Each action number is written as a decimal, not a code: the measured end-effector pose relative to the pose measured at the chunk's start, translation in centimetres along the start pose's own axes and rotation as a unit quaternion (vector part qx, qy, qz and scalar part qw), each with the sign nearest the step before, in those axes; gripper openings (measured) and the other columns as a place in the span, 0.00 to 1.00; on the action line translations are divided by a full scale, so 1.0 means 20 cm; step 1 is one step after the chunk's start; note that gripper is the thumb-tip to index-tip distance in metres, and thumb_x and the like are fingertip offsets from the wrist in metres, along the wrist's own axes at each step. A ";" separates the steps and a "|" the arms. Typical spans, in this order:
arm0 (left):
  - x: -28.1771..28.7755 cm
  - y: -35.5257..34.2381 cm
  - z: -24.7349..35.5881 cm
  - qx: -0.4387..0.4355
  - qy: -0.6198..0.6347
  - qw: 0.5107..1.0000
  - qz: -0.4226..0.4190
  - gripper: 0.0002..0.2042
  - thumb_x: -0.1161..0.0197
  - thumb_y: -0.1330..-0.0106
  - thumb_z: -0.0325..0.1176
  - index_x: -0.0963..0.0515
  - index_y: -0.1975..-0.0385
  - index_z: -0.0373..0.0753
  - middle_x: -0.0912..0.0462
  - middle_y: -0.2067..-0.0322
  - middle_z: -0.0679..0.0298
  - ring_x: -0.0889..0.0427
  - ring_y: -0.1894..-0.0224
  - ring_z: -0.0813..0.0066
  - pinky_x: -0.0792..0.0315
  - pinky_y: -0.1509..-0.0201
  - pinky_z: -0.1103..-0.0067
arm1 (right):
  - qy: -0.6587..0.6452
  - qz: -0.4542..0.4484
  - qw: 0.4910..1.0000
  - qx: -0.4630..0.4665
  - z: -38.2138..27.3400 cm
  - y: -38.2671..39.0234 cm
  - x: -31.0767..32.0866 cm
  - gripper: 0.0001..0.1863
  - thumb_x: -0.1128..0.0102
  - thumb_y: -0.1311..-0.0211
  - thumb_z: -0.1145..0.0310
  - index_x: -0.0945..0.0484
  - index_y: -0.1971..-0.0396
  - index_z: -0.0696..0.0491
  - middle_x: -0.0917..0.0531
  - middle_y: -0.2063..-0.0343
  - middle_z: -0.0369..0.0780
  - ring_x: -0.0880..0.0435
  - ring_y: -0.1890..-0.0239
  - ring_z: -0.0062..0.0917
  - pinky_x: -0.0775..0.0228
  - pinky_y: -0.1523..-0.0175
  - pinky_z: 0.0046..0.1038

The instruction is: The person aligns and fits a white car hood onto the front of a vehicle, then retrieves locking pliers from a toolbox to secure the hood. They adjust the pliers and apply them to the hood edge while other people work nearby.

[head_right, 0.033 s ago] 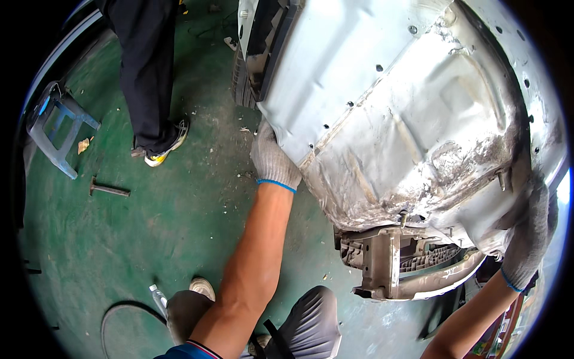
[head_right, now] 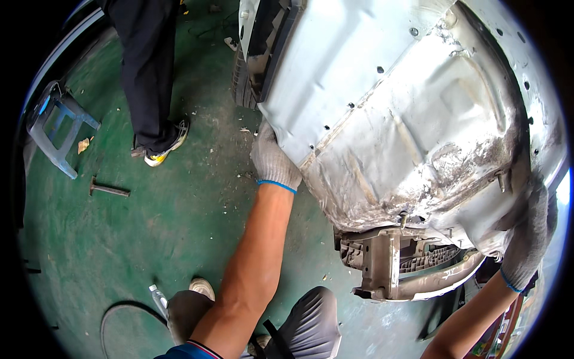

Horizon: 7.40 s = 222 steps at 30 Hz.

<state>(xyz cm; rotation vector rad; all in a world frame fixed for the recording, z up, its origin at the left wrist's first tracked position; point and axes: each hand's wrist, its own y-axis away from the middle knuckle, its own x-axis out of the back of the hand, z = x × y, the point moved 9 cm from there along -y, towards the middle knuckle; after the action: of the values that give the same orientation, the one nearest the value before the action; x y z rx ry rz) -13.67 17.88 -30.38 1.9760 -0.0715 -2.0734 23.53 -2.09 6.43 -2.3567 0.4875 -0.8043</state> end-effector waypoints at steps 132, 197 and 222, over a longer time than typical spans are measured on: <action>-0.04 0.01 -0.01 0.013 -0.082 0.994 -0.076 0.25 0.56 0.18 0.46 0.27 0.32 0.36 0.21 0.36 0.57 0.18 0.37 0.56 0.24 0.32 0.60 | -0.045 0.004 0.998 -0.031 -0.36 0.09 -0.49 0.28 0.19 0.42 0.62 0.17 0.46 0.62 0.10 0.61 0.36 0.17 0.62 0.14 0.22 0.56 0.22; 0.16 -0.14 0.11 -0.166 -0.220 0.959 0.060 0.18 0.45 0.23 0.41 0.18 0.52 0.31 0.14 0.59 0.56 0.16 0.56 0.64 0.24 0.47 0.69 | 0.029 -0.019 0.999 -0.018 -0.05 0.01 -0.28 0.26 0.34 0.25 0.60 0.23 0.37 0.62 0.15 0.50 0.34 0.20 0.49 0.16 0.30 0.42 0.22; 0.25 -0.17 -0.05 -0.044 -0.165 0.985 0.035 0.18 0.47 0.24 0.46 0.18 0.49 0.39 0.15 0.51 0.59 0.14 0.49 0.61 0.21 0.44 0.64 | -0.082 -0.017 0.996 -0.043 -0.33 0.10 -0.49 0.34 0.20 0.42 0.61 0.23 0.41 0.64 0.11 0.57 0.39 0.14 0.59 0.18 0.21 0.51 0.23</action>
<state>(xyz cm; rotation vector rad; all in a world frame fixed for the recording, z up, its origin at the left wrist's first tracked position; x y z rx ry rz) -13.33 20.11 -36.06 1.5426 -0.1114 -2.2934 11.58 -1.41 5.16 -2.4914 0.4204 -0.6094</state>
